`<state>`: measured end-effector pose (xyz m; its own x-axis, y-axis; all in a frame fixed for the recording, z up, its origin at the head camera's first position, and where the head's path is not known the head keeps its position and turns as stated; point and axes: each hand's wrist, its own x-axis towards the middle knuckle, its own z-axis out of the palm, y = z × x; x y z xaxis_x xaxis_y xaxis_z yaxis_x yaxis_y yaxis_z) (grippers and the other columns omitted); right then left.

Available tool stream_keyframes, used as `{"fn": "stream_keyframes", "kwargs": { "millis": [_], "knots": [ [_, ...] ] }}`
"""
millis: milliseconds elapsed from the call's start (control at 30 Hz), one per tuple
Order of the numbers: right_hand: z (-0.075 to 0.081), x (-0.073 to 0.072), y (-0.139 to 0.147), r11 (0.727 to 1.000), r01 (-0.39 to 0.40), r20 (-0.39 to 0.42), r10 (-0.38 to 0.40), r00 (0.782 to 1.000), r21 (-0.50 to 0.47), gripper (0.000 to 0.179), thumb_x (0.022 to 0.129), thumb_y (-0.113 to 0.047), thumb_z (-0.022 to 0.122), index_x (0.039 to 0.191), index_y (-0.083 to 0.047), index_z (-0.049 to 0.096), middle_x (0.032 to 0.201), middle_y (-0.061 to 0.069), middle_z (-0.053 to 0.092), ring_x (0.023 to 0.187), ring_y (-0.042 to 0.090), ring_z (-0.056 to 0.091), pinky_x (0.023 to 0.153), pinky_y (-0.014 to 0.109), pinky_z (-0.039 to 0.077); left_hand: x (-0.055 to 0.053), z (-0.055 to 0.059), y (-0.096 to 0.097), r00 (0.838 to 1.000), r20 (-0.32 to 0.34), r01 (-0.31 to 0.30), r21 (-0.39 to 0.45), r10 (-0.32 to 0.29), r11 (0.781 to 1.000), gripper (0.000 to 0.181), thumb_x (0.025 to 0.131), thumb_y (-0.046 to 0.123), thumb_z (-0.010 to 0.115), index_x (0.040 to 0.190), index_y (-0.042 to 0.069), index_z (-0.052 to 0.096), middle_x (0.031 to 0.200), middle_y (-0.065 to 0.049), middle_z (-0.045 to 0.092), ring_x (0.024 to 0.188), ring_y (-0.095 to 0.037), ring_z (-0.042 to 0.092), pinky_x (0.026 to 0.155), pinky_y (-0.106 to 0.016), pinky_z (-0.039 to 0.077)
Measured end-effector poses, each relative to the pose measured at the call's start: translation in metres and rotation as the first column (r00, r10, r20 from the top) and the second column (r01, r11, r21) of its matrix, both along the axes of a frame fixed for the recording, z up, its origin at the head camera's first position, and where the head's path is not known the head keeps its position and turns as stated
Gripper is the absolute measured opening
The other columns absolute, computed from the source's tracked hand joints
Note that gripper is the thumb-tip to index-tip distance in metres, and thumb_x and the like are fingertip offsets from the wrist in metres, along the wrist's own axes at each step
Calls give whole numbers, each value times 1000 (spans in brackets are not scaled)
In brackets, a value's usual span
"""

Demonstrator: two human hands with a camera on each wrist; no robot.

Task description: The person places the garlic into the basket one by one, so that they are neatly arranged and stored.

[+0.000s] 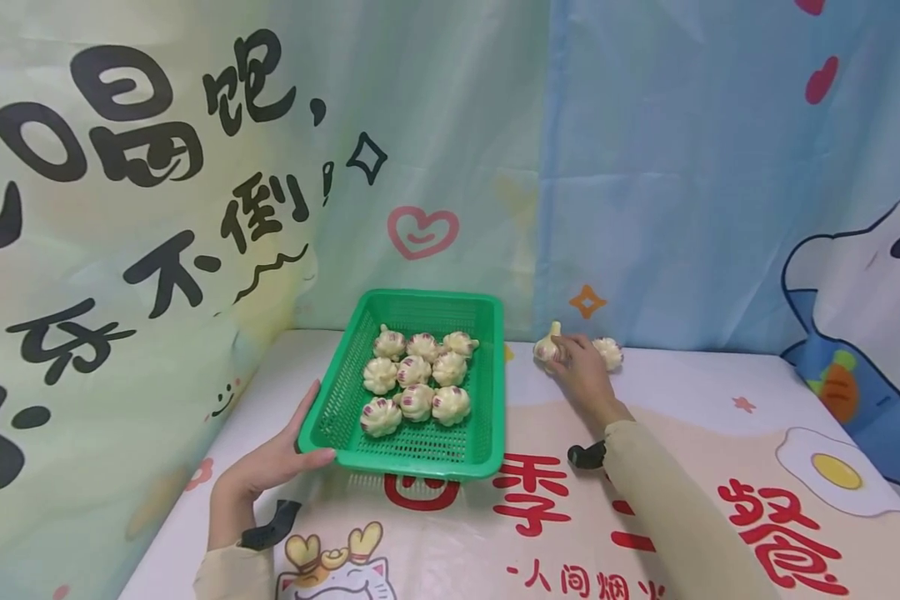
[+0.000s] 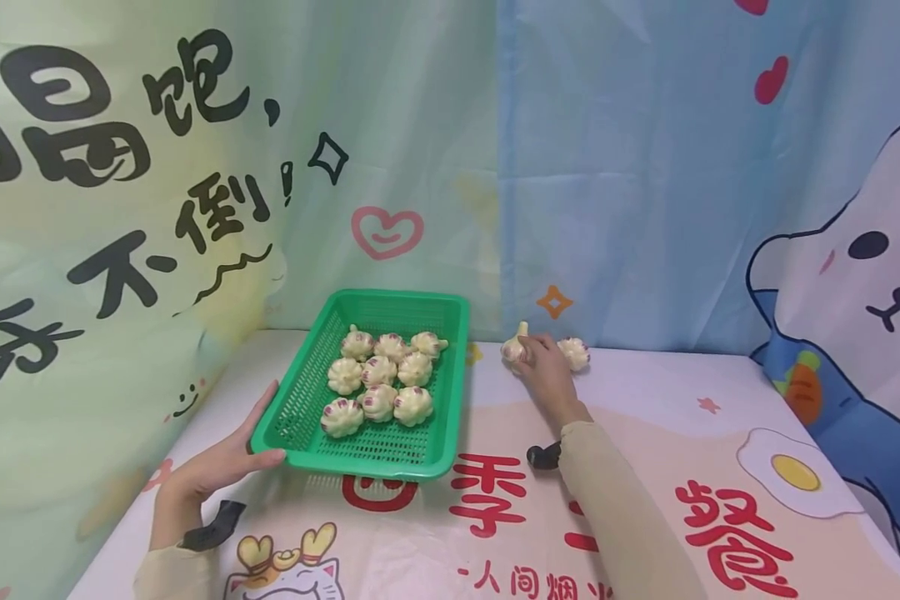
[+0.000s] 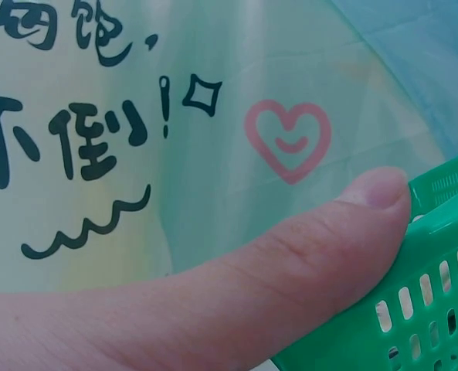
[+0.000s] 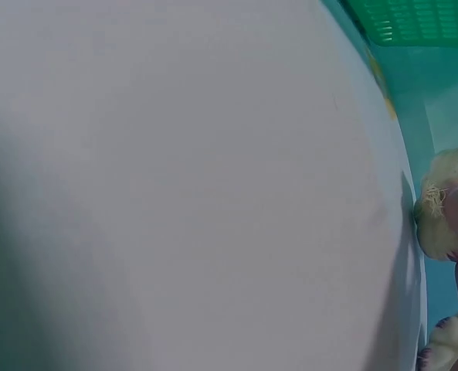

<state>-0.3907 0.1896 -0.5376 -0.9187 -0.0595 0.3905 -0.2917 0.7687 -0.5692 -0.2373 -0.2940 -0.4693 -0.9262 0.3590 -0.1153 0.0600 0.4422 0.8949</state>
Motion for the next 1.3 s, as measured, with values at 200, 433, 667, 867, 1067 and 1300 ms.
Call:
{"fn": "stream_keyframes", "kwargs": {
  "millis": [200,433,667,867,1067,1300],
  "knots": [
    [-1,6,2,1000,4,-48,-4,999,-17,46,86,-17,70,128,-4,58,120,15,56,115,33,51,97,49,41,0,1,0,1000,-11,1,-8,-1,1000,105,86,29,69,149,41,-13,160,-10,-14,145,-41,1,110,-65,12],
    [3,16,1,999,-18,-62,15,998,-38,46,85,-15,72,127,-4,59,121,17,58,113,35,54,97,49,43,2,4,1,1000,-10,1,-12,-1,1000,105,86,29,69,149,42,-14,160,-11,-14,145,-42,0,109,-66,13],
    [0,23,-1,998,-61,-156,56,986,-28,45,79,-11,76,122,-3,64,116,16,63,110,33,56,94,48,43,3,5,2,1000,-16,8,-11,-8,1000,103,87,28,67,148,43,-14,160,-10,-15,145,-42,-1,109,-66,13],
    [0,34,-1,993,-72,-142,58,988,-95,45,79,-10,77,122,-4,63,115,14,62,108,30,57,91,42,50,3,2,2,1000,-14,8,-18,-8,1000,103,87,26,67,148,43,-14,160,-10,-15,145,-42,-2,109,-66,13],
    [5,54,-2,986,-69,-67,60,996,-154,47,80,-10,76,124,-5,61,118,13,61,111,28,58,94,41,49,4,3,2,1000,-10,9,-15,-9,1000,103,87,27,67,149,42,-14,160,-11,-14,144,-41,1,109,-66,14],
    [8,75,-5,975,-115,-127,91,988,-193,49,76,-6,78,122,-5,62,119,12,62,110,27,61,89,35,50,5,5,3,1000,-22,13,-32,-14,999,102,87,28,66,148,42,-14,160,-12,-12,144,-43,3,108,-67,17]
  ]
}}
